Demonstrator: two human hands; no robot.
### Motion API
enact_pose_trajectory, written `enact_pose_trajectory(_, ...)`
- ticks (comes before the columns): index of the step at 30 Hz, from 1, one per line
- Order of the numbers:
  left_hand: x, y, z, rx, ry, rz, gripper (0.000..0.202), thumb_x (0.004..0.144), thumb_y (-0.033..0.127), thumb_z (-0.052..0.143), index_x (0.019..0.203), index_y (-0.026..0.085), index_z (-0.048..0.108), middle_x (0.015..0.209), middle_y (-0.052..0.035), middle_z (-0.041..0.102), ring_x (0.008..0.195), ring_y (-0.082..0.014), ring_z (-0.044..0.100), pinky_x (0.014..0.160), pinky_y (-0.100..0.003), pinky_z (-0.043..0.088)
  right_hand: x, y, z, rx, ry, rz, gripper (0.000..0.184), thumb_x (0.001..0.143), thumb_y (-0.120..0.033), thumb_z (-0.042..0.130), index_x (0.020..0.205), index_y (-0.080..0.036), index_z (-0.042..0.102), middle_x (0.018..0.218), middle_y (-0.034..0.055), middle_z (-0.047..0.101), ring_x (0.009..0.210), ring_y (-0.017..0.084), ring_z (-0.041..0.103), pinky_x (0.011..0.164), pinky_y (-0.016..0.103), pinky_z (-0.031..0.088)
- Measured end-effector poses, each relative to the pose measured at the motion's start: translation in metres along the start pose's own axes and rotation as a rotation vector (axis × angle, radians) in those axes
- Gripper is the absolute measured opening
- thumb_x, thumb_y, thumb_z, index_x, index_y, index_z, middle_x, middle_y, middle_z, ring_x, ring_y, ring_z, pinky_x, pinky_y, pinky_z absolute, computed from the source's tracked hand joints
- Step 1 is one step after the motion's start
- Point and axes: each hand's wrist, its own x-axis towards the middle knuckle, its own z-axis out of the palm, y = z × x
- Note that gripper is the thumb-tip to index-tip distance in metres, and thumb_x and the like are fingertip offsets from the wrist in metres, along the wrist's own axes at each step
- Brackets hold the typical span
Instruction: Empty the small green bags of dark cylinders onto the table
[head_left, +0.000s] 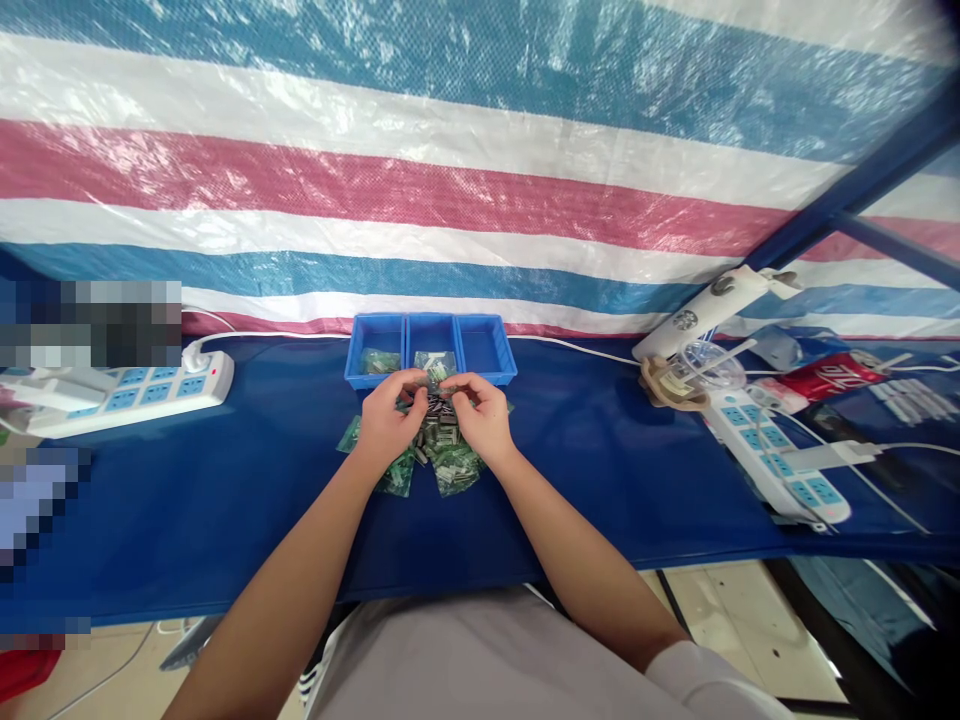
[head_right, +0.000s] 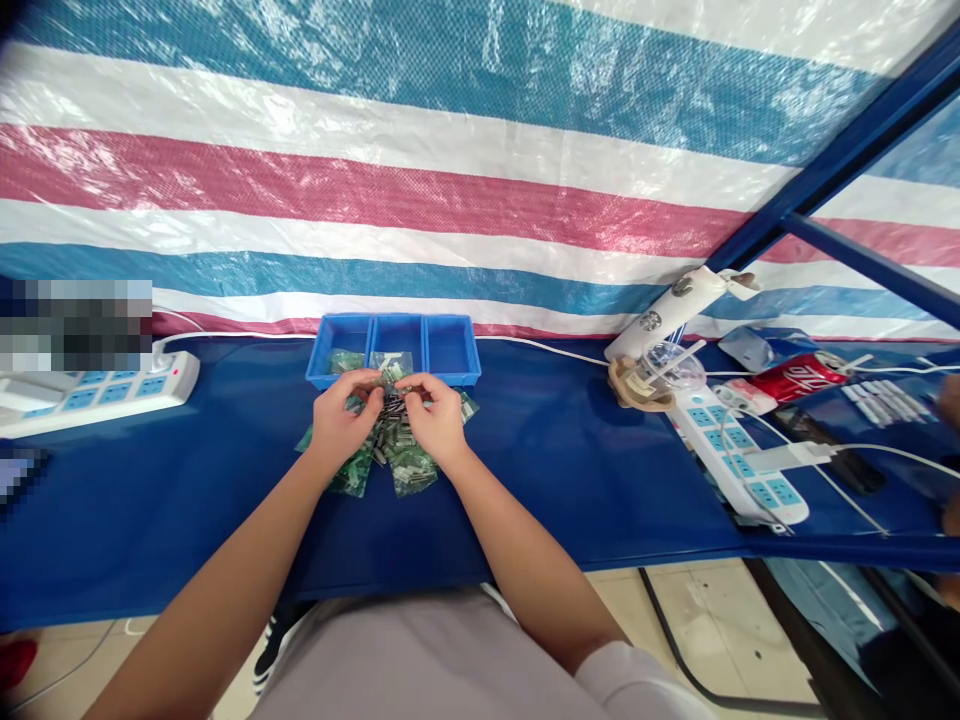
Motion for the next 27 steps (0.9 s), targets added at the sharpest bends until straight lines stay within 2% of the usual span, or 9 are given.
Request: enact_pose_trajectory(27,-0.0007,-0.0016,0.0001,0.021,-0.026,-0.016,0.023,0.094,0.031,0.058,0.114,0.022,0.066,0.093,-0.0022,0.073,0.073,-0.0133,0.067,0.073,-0.026,0.056,-0.0005,0.0012,-0.0003,-0.015,-0.014,-0.003,0.023,0.085,-0.019,0.053,0.095,-0.023,0.073,0.097,0.0037,0.074,0.083,0.018,0.07,0.08,0.032,0.059)
